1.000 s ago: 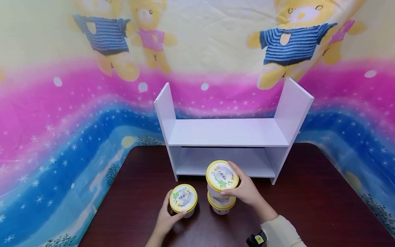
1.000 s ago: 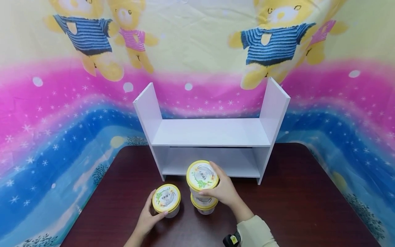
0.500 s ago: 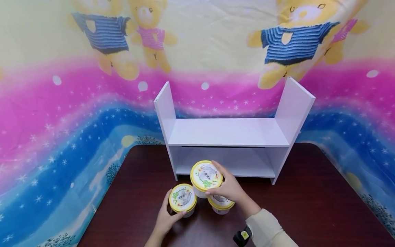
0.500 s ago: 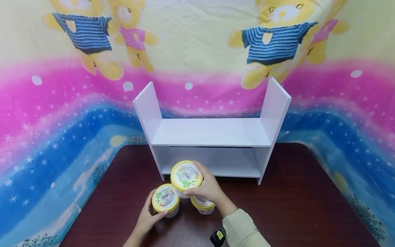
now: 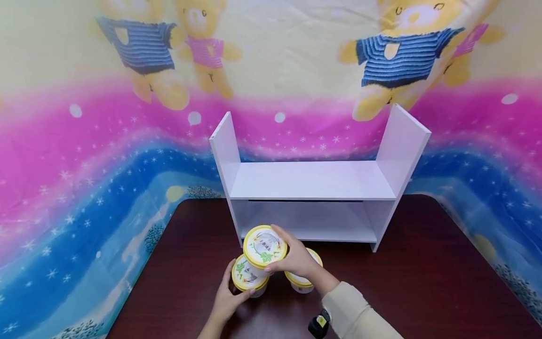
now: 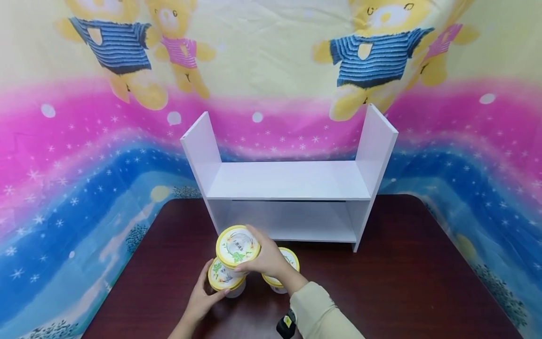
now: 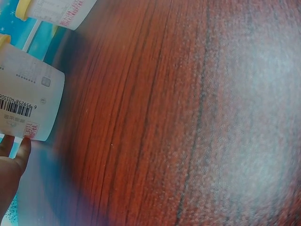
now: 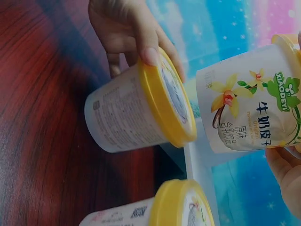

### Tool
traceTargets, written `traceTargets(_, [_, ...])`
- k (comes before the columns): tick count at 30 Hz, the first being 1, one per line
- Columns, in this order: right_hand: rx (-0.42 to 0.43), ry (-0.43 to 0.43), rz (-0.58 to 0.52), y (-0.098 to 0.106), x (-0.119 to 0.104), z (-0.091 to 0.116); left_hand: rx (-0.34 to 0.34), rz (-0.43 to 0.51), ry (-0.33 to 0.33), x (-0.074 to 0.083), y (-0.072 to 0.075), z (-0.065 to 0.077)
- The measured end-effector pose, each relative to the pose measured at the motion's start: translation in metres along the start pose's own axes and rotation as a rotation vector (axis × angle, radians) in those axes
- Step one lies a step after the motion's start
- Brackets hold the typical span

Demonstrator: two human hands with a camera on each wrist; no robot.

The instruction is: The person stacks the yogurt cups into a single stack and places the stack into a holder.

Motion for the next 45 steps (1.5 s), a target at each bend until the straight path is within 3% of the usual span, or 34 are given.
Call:
traceTargets(16, [-0.077,0.013,0.01,-0.027,0.0,-0.004,0.02,-0.023,0.008,-0.001,0.001,0.0])
traceTargets(27, [-0.082,0.017,0.07,-0.04,0.003,-0.002,-0.001,0.053,0.059,-0.002,-0.001,0.001])
traceTargets(33, [-0.077,0.034,0.066,-0.045,0.006,-0.003,0.007,-0.002,0.052,-0.004,0.001,0.0])
traceTargets(45, [-0.127,0.03,-0.012,-0.045,0.008,0.001,0.012,-0.005,0.033,-0.003,0.001,0.001])
Point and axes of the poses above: each hand's wrist, its own z-axis away from the middle knuckle, its own y-axis out of the back of the hand, x = y × z, the point moved 5 cm from there along -z, towards the middle knuckle, and after that the axes turned 13 degrees about x, right-handed, at the moved point
